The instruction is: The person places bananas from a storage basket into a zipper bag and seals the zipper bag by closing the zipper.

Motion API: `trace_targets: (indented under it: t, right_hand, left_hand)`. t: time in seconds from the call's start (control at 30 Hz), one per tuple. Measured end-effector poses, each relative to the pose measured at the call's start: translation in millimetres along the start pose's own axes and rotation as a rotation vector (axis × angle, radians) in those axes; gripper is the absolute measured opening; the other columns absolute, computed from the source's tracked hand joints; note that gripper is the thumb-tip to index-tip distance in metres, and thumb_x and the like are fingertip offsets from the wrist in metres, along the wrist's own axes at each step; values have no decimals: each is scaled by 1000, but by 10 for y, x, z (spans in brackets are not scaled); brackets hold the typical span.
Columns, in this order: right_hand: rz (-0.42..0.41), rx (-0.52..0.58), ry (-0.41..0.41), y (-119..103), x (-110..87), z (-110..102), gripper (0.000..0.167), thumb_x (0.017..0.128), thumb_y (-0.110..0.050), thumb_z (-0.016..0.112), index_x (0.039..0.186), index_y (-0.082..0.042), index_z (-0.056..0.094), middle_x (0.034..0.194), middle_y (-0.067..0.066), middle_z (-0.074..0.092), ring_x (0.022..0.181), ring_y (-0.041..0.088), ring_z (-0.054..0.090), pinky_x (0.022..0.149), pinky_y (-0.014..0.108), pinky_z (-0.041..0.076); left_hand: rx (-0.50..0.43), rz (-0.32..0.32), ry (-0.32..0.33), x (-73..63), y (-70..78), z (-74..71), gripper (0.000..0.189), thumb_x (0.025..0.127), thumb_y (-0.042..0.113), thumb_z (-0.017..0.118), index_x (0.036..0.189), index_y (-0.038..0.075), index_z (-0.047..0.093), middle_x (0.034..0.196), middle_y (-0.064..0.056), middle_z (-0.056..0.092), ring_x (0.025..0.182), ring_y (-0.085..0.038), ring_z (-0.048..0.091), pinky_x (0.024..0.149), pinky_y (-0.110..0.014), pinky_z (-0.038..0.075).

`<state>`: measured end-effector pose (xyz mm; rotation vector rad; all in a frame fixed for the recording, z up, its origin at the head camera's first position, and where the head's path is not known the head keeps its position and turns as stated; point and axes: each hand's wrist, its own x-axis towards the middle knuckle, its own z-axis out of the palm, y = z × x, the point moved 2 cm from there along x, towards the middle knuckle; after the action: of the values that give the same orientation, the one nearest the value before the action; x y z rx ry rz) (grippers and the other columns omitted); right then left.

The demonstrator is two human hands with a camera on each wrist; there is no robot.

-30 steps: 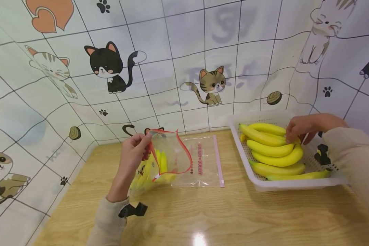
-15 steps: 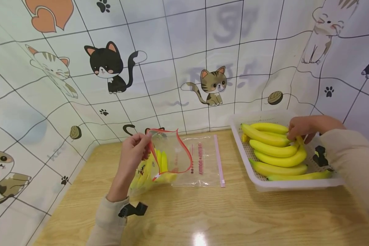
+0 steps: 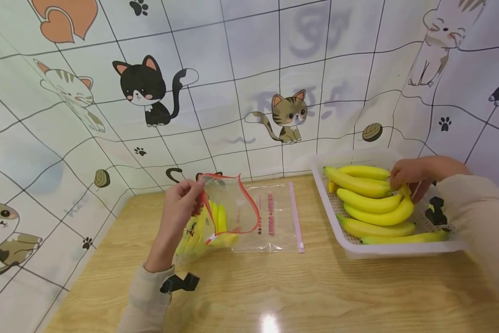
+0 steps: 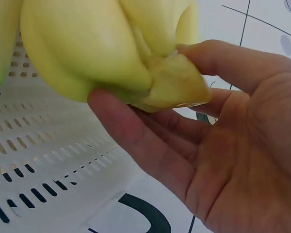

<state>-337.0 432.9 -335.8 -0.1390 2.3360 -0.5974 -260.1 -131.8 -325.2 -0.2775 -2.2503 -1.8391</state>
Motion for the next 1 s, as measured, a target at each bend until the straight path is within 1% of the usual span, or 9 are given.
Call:
trace_targets:
  t: [0.1,0.27,0.37,0.47,0.57,0.67,0.8,0.9,1.0]
  right_hand:
    - [-6,11,11,3,12,15,33,105,-20,53,120,10,54,98,6,63,82,17,64,77,38,64]
    - [-27,-5,41,32,42,13,30,103,-16,56,117,10,55,98,8,62,82,18,63,75,39,65]
    - [-36,-29,60,27,39,-2,34,103,-20,61,117,11,58,101,9,63,85,18,63,76,39,64]
    - [-39,-8,52,7,25,-22,40,100,-21,68,121,12,59,109,11,64,91,18,63,80,38,64]
    - [-57,21,21,-24,1,-36,39,97,-16,71,122,12,59,114,11,64,92,17,62,83,35,63]
    - [-74,22,6,-72,-37,-52,31,96,-14,69,118,7,63,107,6,65,81,13,60,77,29,62]
    - [-108,-3,3,-160,-143,-106,27,101,-19,64,117,2,66,97,3,67,69,11,59,69,26,59]
    - [-164,-7,-8,-256,-252,-156,29,104,-21,59,120,4,64,101,5,70,72,14,65,70,29,61]
    - [-207,-12,27,-381,-362,-207,30,106,-22,57,121,4,63,102,6,71,74,17,68,72,32,63]
  left_hand:
    - [-3,2,-2,5,-9,0,37,103,37,64,81,7,61,63,-6,56,50,-20,46,47,-23,39]
    - [-7,-6,-7,1,-22,1,38,103,39,63,82,7,61,64,-8,56,50,-20,47,48,-24,40]
    - [-11,-11,-10,2,-23,0,39,103,39,63,82,6,61,64,-7,56,51,-19,48,48,-24,41]
    - [-6,-8,-7,3,-17,-3,39,103,39,63,82,7,61,64,-5,56,51,-18,47,48,-25,41]
    - [5,2,-3,1,-13,-11,38,103,38,63,82,7,61,63,-4,56,51,-20,47,48,-26,41]
    - [14,4,-1,-3,-14,-17,37,103,37,63,81,7,61,62,-3,56,52,-25,47,48,-26,41]
    - [15,0,-3,-5,-17,-20,36,103,37,63,81,8,61,62,-2,56,52,-28,47,48,-25,41]
    - [15,-2,-4,-9,-17,-23,37,103,37,63,80,7,60,62,-4,56,51,-24,47,48,-25,41]
    - [14,0,-6,-13,-19,-28,37,103,37,63,80,7,60,62,-5,56,50,-19,47,48,-24,40]
